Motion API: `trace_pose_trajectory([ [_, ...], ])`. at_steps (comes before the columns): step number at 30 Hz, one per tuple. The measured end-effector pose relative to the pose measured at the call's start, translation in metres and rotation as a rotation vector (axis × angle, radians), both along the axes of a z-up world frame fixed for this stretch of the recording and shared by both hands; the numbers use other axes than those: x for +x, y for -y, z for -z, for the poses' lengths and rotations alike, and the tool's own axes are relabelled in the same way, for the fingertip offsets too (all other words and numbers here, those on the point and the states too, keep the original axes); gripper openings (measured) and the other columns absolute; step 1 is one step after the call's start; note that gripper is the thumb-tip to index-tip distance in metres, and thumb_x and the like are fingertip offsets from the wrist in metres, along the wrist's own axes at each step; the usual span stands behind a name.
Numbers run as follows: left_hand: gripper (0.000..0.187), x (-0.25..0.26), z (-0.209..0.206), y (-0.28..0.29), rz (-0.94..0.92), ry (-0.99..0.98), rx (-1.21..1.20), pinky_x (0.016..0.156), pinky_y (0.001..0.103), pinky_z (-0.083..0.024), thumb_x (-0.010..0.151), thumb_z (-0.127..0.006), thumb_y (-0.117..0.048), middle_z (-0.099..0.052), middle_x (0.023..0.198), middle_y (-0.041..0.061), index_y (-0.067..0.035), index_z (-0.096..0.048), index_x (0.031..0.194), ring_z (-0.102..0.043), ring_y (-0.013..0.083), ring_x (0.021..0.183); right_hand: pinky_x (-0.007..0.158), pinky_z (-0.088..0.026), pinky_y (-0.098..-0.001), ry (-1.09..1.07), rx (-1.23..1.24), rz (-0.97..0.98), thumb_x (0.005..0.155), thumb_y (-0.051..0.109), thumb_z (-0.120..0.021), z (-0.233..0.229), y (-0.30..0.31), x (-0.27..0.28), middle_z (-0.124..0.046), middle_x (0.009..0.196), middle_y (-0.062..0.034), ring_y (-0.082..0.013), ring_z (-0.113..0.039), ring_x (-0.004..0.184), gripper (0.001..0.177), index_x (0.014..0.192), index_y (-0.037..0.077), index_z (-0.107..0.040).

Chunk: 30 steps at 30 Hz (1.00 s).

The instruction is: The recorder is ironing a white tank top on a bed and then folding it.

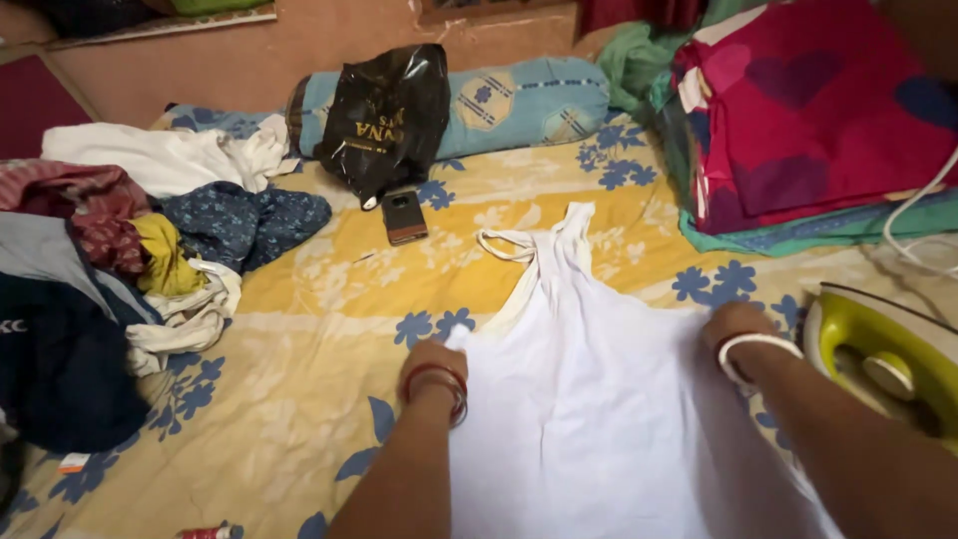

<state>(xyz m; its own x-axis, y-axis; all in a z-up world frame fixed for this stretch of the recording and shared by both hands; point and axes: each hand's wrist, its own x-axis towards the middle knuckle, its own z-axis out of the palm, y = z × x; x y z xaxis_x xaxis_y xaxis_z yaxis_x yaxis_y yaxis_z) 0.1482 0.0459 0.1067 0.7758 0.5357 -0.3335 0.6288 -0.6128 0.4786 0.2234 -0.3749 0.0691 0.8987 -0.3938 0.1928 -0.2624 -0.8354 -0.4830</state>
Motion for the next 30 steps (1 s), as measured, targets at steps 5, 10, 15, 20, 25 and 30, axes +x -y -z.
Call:
trace_pose_trajectory([
  [5, 0.045, 0.038, 0.056, -0.044, -0.053, 0.225, -0.007, 0.101, 0.044, -0.057, 0.096, -0.061, -0.036, -0.075, 0.126, 0.024, -0.004, -0.074, 0.125, -0.072, 0.039, 0.119, 0.1, -0.052, -0.0497, 0.101, -0.057, -0.039, 0.097, 0.026, -0.06, 0.013, 0.028, 0.028, -0.072, 0.116, -0.0316, -0.048, -0.068, 0.112, 0.038, 0.12, -0.001, -0.073],
  [10, 0.07, 0.013, 0.027, -0.031, 0.007, 0.185, -0.123, 0.108, 0.045, -0.044, 0.094, -0.066, -0.052, -0.059, 0.138, 0.027, 0.004, -0.059, 0.135, -0.056, 0.0413, 0.129, 0.103, -0.05, -0.0466, -0.166, 0.057, -0.121, 0.089, 0.044, -0.072, 0.027, 0.026, 0.018, -0.072, 0.122, -0.029, -0.045, -0.067, 0.117, 0.056, 0.119, -0.004, -0.072],
  [15, 0.071, 0.009, 0.039, -0.033, 0.152, -0.011, -0.256, 0.109, 0.041, -0.049, 0.085, -0.075, -0.053, -0.069, 0.135, 0.023, 0.004, -0.068, 0.128, -0.065, 0.0327, 0.127, 0.112, -0.047, -0.0421, -0.507, 0.007, -0.176, 0.086, 0.057, -0.072, 0.034, 0.032, 0.001, -0.069, 0.135, -0.0213, -0.0379, -0.065, 0.128, 0.066, 0.123, 0.002, -0.078],
  [20, 0.063, 0.011, 0.033, -0.037, 0.129, -0.023, -0.15, 0.109, 0.044, -0.046, 0.091, -0.071, -0.047, -0.063, 0.137, 0.022, -0.001, -0.063, 0.133, -0.06, 0.0354, 0.129, 0.113, -0.049, -0.0379, -0.616, -0.282, -0.384, 0.082, 0.062, -0.071, 0.079, 0.06, 0.035, -0.071, 0.133, -0.0162, -0.0323, -0.065, 0.13, 0.067, 0.123, 0.008, -0.075],
  [25, 0.053, 0.052, -0.034, -0.059, 0.101, 0.469, -0.098, 0.101, 0.042, -0.049, 0.095, -0.065, -0.046, -0.07, 0.121, 0.024, 0.0, -0.071, 0.121, -0.066, 0.0362, 0.116, 0.094, -0.049, -0.0476, -0.087, 0.181, -0.163, 0.091, 0.044, -0.072, -0.076, 0.052, 0.008, -0.072, 0.117, -0.0281, -0.0394, -0.067, 0.106, 0.055, 0.119, -0.003, -0.073],
  [30, 0.04, 0.033, -0.164, -0.039, 0.037, 0.82, -0.32, 0.09, 0.04, -0.055, 0.092, -0.069, -0.036, -0.08, 0.102, 0.018, -0.002, -0.076, 0.111, -0.076, 0.0306, 0.098, 0.067, -0.051, -0.0439, 0.161, 0.577, -0.154, 0.09, 0.03, -0.079, -0.212, 0.046, -0.026, -0.07, 0.095, -0.0239, -0.0294, -0.064, 0.075, 0.045, 0.12, -0.001, -0.068],
])
